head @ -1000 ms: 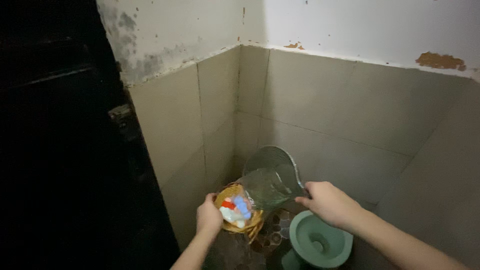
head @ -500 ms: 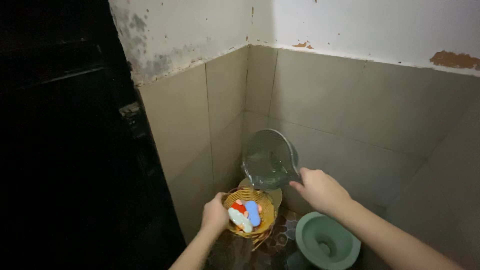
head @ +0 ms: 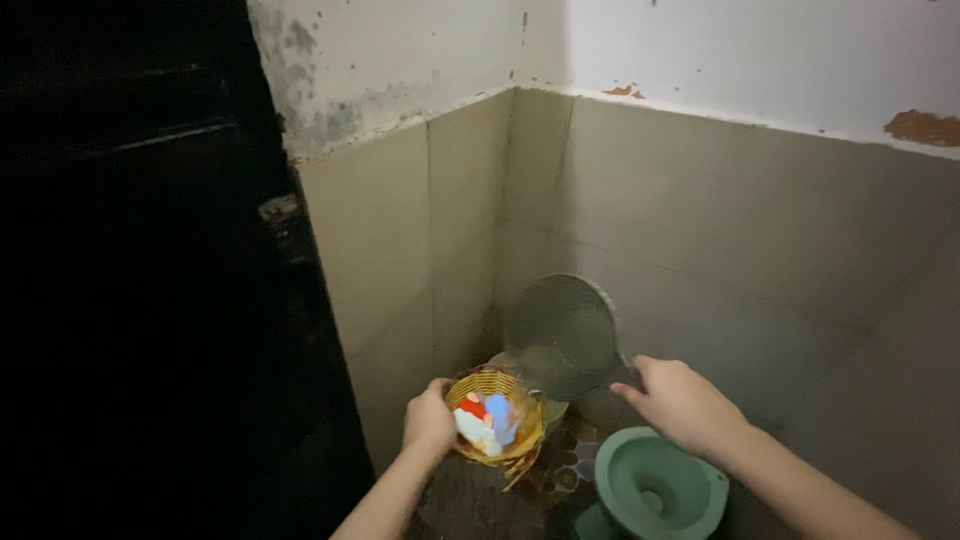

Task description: The person rearranges toiletries on a wall-mounted bathroom shelf, moving bottles, packets and a small container between the shelf and a wicker basket. They carry the basket to the toilet area, rinse it and a plastic container under a water source, shake out water, and return items to the shelf.

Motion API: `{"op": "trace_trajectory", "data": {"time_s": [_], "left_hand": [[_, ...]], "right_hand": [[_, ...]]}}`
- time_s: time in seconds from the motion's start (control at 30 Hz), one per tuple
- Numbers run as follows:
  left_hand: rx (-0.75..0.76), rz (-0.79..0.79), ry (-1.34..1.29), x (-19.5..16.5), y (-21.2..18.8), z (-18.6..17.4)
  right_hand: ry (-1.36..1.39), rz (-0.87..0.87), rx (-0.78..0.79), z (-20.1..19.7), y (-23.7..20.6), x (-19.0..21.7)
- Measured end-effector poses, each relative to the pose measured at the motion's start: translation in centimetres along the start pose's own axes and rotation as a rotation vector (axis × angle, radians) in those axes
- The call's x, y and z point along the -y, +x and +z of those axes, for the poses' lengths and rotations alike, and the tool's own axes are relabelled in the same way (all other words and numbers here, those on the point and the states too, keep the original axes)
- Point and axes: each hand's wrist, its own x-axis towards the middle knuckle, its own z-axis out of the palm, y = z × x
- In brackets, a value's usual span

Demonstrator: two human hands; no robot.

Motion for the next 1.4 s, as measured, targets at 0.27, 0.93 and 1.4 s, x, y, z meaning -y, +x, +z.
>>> {"op": "trace_trajectory", "data": {"time_s": [0.27,0.93,1.4], "left_hand": [[-0.055,0.005,-0.082,2.3,0.8,-1.3],[-0.115,-0.084,-0.086,5.2,1.6,-2.6],[-0.166,-0.088,-0.145,8.9,1.7,-2.7]], "right_hand": [[-0.069,-0.059,-0.126,4.2,1.4,-0.2],[0.863,-0.149,-0.463,16.0,4.6,0.5],[0.795,0.009,-0.673,18.5,7.7,2.4]]}}
